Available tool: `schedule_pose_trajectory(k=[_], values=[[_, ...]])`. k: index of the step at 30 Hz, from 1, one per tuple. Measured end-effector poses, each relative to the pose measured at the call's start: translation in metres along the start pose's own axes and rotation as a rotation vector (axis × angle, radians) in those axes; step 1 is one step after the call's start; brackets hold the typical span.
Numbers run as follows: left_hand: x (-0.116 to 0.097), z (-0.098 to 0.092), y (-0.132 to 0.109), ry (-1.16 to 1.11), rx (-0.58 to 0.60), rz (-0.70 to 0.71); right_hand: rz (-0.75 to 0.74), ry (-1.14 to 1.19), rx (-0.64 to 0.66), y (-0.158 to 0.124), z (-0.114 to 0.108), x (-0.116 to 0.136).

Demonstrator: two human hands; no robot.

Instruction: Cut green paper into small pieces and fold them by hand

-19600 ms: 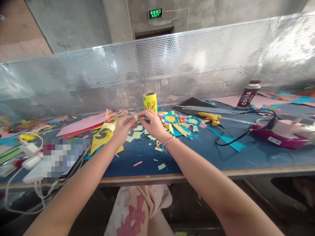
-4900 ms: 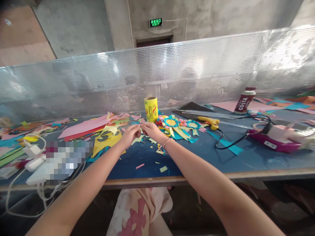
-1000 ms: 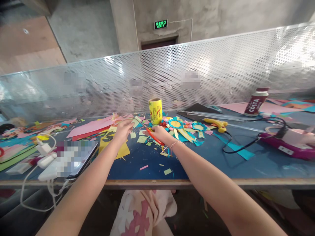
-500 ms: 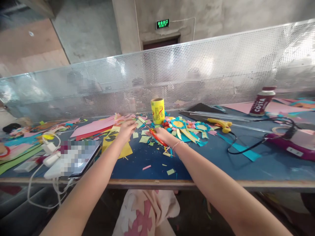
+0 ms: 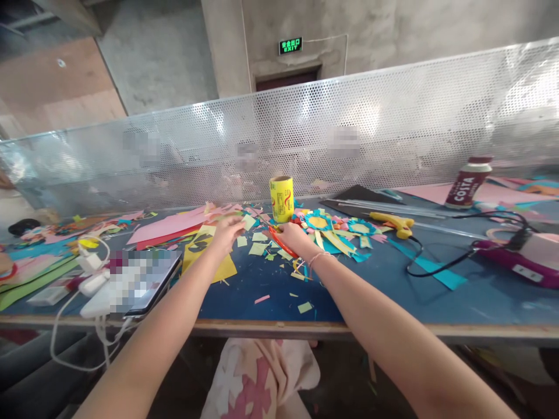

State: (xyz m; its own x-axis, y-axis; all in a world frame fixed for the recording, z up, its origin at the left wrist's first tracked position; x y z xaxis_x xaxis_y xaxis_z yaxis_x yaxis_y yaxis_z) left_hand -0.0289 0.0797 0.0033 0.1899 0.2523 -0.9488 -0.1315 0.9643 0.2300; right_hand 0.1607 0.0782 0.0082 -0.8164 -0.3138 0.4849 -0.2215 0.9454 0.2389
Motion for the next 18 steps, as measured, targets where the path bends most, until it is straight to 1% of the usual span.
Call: schedule_pose_trajectory(k=[4,9,10,12,14,15,18], values=[[0.001,-0.006,0.003,-0.038,-0.036,-0.009,0.063,-0.224,-0.065,0.003,-0.004,-0.018],[0.000,-0.007,0.004,-0.055,-0.045,-0.005,0.070,-0.343,0.005,0.004,0.000,-0.037],[0.000,-0.006,0.003,-0.062,-0.042,-0.007,0.052,-0.357,-0.009,0.005,-0.002,-0.037],[-0.001,-0.004,0.001,-0.077,-0.032,-0.022,-0.009,-0.372,-0.103,0.005,-0.009,-0.031],[0.000,-0.001,0.000,-0.084,-0.016,-0.045,-0.096,-0.309,-0.206,0.004,-0.016,-0.020],[0.001,0.002,-0.001,-0.081,-0.003,-0.054,-0.144,-0.233,-0.223,0.003,-0.016,-0.013],[0.004,0.010,-0.005,-0.053,0.052,-0.064,-0.248,0.136,-0.162,-0.001,-0.010,0.005]])
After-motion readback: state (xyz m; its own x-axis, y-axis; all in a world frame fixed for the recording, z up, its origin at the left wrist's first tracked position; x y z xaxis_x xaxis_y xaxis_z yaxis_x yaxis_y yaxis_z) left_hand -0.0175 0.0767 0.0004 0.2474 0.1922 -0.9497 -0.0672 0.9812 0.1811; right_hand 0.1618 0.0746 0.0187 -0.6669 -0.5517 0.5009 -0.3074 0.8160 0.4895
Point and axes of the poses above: each hand's wrist, its own y-axis towards the middle knuckle, its own z-axis out of the palm, x = y × z, the point moved 6 cm from there along y, towards the middle knuckle, and after that the axes turned 1 degree about y, right-handed, at the moved point
